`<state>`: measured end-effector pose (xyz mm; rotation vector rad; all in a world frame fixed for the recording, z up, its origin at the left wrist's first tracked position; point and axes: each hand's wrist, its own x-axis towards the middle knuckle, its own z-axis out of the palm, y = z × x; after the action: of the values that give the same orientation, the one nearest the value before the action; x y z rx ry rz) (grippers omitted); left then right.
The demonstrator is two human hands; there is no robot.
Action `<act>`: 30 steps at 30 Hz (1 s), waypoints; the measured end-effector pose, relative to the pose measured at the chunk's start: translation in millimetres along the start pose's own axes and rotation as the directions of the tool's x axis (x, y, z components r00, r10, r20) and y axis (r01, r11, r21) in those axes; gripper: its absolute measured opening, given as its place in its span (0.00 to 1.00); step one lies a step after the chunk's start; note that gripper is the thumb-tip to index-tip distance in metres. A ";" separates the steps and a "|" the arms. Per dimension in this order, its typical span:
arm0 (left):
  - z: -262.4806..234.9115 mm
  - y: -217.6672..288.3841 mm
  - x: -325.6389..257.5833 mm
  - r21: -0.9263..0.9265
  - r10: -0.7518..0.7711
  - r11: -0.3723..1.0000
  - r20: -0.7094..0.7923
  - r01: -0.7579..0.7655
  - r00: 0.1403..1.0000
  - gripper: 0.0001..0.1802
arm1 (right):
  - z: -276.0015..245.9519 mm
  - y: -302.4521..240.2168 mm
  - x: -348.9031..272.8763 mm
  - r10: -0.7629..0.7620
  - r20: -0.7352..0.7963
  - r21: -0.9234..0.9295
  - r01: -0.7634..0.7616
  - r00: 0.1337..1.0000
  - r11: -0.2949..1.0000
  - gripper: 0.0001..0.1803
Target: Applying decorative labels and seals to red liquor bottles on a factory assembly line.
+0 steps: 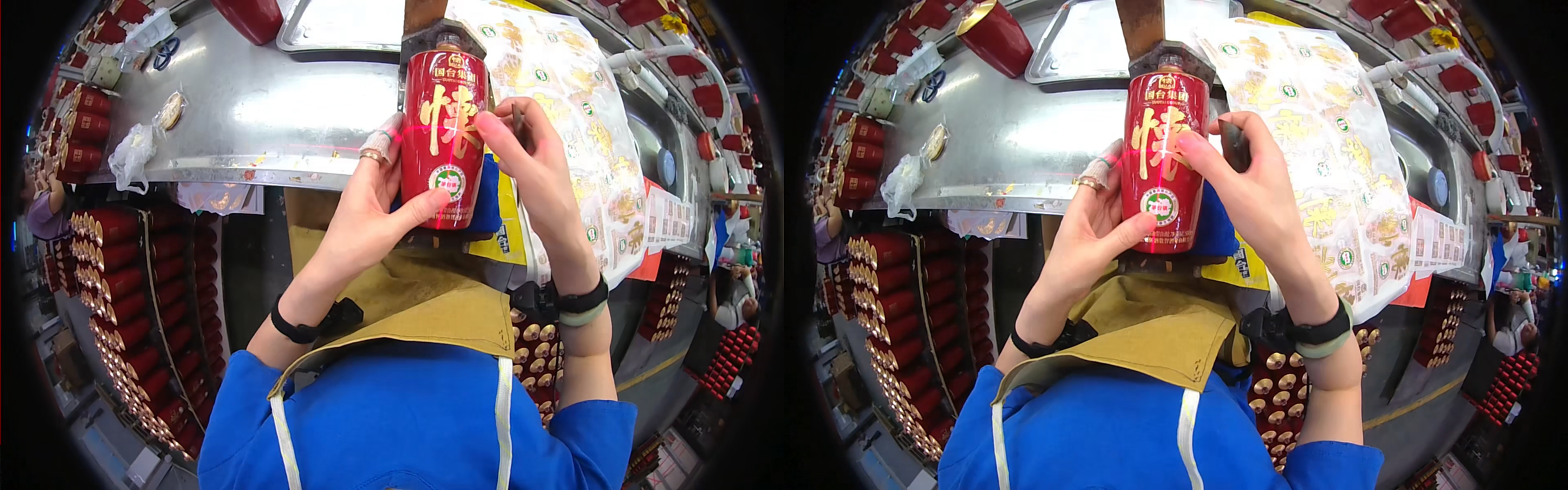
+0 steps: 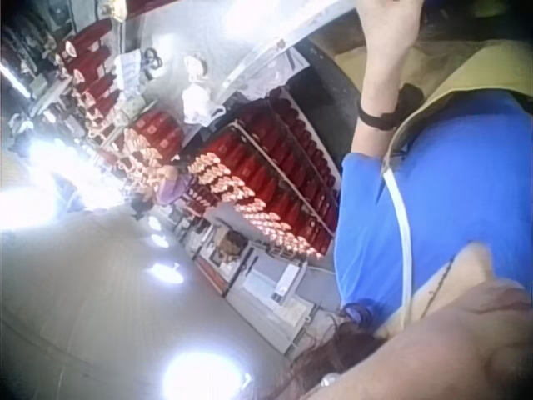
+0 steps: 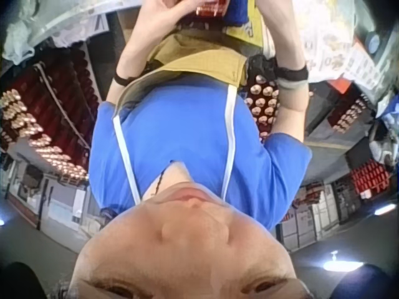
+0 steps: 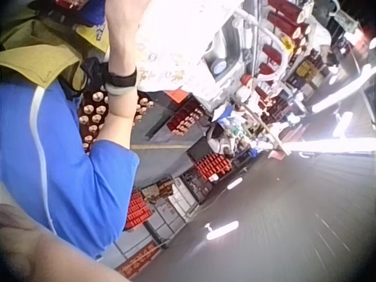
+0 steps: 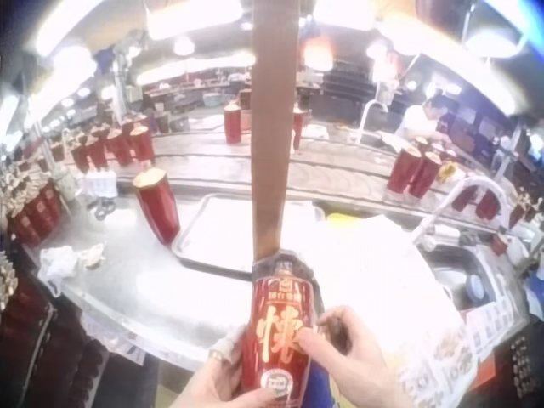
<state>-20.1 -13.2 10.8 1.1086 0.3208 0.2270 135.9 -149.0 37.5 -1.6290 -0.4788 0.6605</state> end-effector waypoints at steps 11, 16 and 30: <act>-2.5 -11.6 0.6 0.041 0.093 0.995 0.010 -0.094 0.996 0.57 | 16.5 1.7 8.6 0.017 -0.008 0.034 -0.017 1.000 0.999 0.20; -2.5 -12.4 0.3 0.042 0.075 0.996 0.000 -0.075 0.997 0.58 | 16.6 2.4 8.3 0.010 -0.015 0.036 -0.010 1.000 0.999 0.20; -1.0 -8.5 -0.8 0.040 0.073 0.996 0.007 -0.074 0.997 0.58 | 16.6 9.2 8.7 -0.026 -0.028 0.039 0.027 0.999 0.999 0.18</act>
<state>-21.0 -16.3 2.9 1.1622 0.2812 0.2838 131.0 -132.5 25.8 -1.5901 -0.4642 0.6231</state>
